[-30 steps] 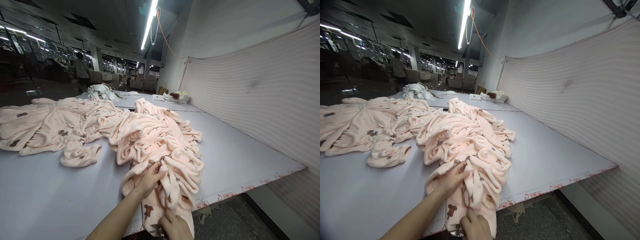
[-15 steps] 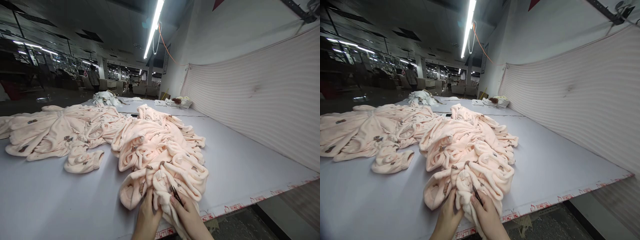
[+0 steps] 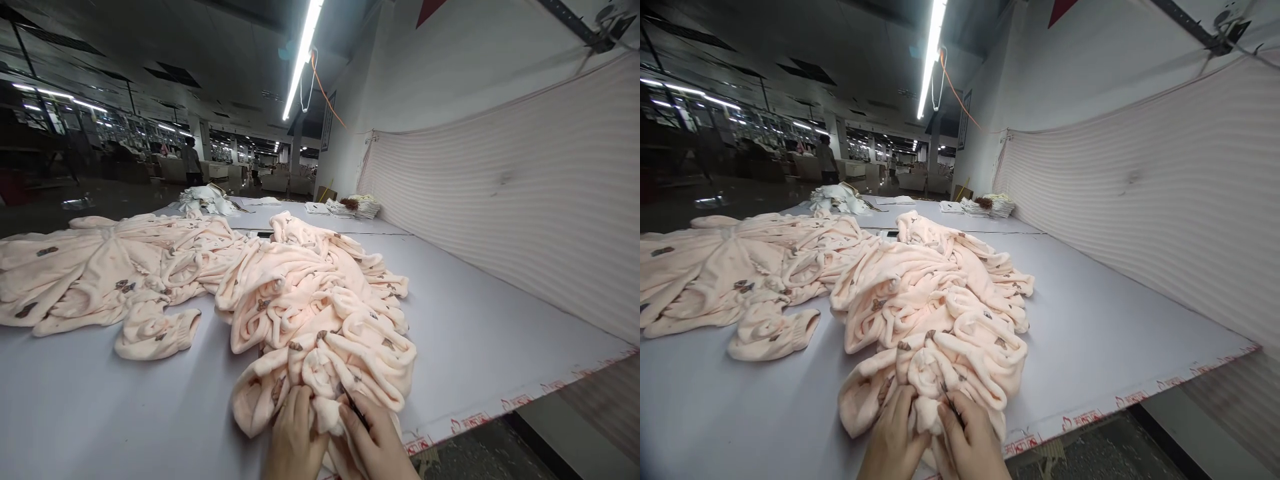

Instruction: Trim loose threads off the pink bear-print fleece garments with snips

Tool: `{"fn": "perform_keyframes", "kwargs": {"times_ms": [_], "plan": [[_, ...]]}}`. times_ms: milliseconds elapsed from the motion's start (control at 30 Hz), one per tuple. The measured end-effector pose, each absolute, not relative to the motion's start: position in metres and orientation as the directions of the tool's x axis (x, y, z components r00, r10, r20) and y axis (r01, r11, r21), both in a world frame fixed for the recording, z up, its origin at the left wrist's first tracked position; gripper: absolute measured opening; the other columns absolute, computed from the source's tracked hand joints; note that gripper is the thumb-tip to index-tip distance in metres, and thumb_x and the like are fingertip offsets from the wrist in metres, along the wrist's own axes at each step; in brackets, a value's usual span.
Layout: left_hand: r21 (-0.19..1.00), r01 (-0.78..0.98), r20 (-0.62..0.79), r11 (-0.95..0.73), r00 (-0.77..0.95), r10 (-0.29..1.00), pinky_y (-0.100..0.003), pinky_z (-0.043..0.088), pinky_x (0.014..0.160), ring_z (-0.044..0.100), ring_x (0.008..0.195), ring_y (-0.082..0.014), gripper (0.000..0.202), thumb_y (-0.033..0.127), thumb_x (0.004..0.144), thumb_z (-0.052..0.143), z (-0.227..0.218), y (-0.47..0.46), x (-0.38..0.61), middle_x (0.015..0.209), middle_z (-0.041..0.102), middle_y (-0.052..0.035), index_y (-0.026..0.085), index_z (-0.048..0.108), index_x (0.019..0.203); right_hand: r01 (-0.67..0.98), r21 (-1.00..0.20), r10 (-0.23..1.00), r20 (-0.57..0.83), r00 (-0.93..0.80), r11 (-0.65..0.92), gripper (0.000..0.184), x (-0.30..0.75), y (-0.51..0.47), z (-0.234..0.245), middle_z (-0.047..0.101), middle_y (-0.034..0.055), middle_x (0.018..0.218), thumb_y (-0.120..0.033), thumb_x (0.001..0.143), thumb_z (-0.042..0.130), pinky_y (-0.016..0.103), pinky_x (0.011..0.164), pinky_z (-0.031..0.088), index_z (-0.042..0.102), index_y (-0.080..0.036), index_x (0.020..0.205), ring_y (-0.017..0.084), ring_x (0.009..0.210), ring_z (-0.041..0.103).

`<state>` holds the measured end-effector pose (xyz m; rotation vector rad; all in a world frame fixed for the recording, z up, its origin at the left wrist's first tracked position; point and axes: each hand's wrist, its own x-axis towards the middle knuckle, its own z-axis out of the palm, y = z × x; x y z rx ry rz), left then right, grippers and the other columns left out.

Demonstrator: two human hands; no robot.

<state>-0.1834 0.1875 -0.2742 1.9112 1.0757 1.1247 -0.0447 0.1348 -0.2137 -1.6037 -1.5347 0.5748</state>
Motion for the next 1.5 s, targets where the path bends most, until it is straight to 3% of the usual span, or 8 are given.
{"fn": "perform_keyframes", "kwargs": {"times_ms": [300, 467, 700, 833, 1033, 1200, 1333, 1500], "plan": [[0.798, 0.218, 0.488, -0.562, 0.314, 0.814, -0.030, 0.042, 0.073, 0.060, 0.075, -0.0228, 0.016, 0.014, 0.078, 0.050, -0.261, 0.190, -0.222, 0.076, 0.062, -0.0022, 0.026, 0.057, 0.085, 0.819, -0.567, 0.956, 0.280, 0.089, 0.090, 0.014, -0.044, 0.112, -0.209, 0.060, 0.0024, 0.083, -0.015, 0.080, 0.047, 0.025, 0.067, 0.047, 0.055, -0.024, 0.088, 0.018, 0.075, 0.057], [0.858, 0.200, 0.413, -0.473, 0.279, 0.867, -0.031, 0.044, 0.079, 0.063, 0.083, -0.0236, 0.022, 0.011, 0.074, 0.057, -0.269, 0.184, -0.224, 0.083, 0.065, -0.0022, 0.027, 0.055, 0.089, 0.793, -0.607, 0.981, 0.180, 0.069, 0.056, 0.012, -0.058, 0.113, -0.191, 0.060, 0.0017, 0.090, -0.027, 0.080, 0.060, 0.025, 0.072, 0.048, 0.064, -0.026, 0.092, 0.018, 0.082, 0.062], [0.912, 0.171, 0.328, -0.373, 0.243, 0.913, -0.031, 0.044, 0.078, 0.061, 0.083, -0.0240, 0.023, 0.011, 0.067, 0.061, -0.262, 0.188, -0.221, 0.083, 0.068, -0.0014, 0.026, 0.061, 0.084, 0.915, -0.401, 0.945, 0.312, 0.099, 0.036, 0.034, -0.063, 0.107, -0.223, 0.066, 0.0024, 0.091, -0.027, 0.072, 0.067, 0.026, 0.065, 0.050, 0.061, -0.029, 0.106, 0.021, 0.075, 0.066], [0.986, -0.022, 0.159, -0.167, 0.450, 0.879, -0.032, 0.045, 0.079, 0.060, 0.086, -0.0239, 0.018, 0.021, 0.073, 0.059, -0.255, 0.195, -0.219, 0.086, 0.069, -0.0039, 0.022, 0.070, 0.087, 0.951, -0.309, 0.907, 0.400, 0.133, -0.003, 0.034, -0.056, 0.109, -0.238, 0.066, 0.0040, 0.088, -0.011, 0.068, 0.055, 0.030, 0.066, 0.048, 0.062, -0.025, 0.098, 0.023, 0.074, 0.064], [0.868, -0.225, -0.201, 0.442, 0.656, 0.728, -0.034, 0.046, 0.081, 0.060, 0.088, -0.0246, 0.027, 0.039, 0.071, 0.067, -0.259, 0.207, -0.219, 0.080, 0.070, -0.0047, 0.016, 0.072, 0.085, 0.824, -0.563, 0.894, 0.337, 0.296, -0.061, 0.013, -0.052, 0.137, -0.218, 0.061, -0.0015, 0.071, -0.011, 0.074, 0.048, 0.024, 0.059, 0.044, 0.053, -0.022, 0.078, 0.017, 0.066, 0.060], [0.790, -0.353, -0.144, 0.501, 0.688, 0.712, -0.034, 0.043, 0.090, 0.059, 0.099, -0.0259, 0.026, 0.036, 0.074, 0.066, -0.252, 0.211, -0.216, 0.085, 0.072, -0.0071, 0.015, 0.074, 0.087, 0.796, -0.605, 0.938, 0.257, 0.235, -0.033, 0.007, -0.049, 0.128, -0.202, 0.067, -0.0006, 0.080, -0.019, 0.079, 0.057, 0.023, 0.064, 0.049, 0.060, -0.023, 0.082, 0.017, 0.073, 0.065], [0.748, -0.394, -0.130, 0.534, 0.702, 0.700, -0.036, 0.043, 0.092, 0.060, 0.099, -0.0265, 0.024, 0.035, 0.077, 0.064, -0.244, 0.210, -0.211, 0.084, 0.072, -0.0088, 0.014, 0.074, 0.085, 0.889, -0.446, 0.921, 0.381, 0.087, 0.101, 0.025, -0.047, 0.115, -0.203, 0.070, 0.0033, 0.101, -0.027, 0.080, 0.063, 0.024, 0.073, 0.053, 0.063, -0.026, 0.104, 0.020, 0.087, 0.068], [0.725, -0.414, -0.123, 0.550, 0.708, 0.695, -0.037, 0.042, 0.094, 0.061, 0.102, -0.0274, 0.023, 0.034, 0.077, 0.065, -0.238, 0.207, -0.208, 0.083, 0.073, -0.0093, 0.014, 0.074, 0.083, 0.935, -0.349, 0.911, 0.402, 0.091, 0.060, 0.018, -0.048, 0.119, -0.207, 0.072, 0.0031, 0.094, -0.027, 0.088, 0.052, 0.029, 0.071, 0.054, 0.065, -0.026, 0.101, 0.021, 0.084, 0.069]]}}
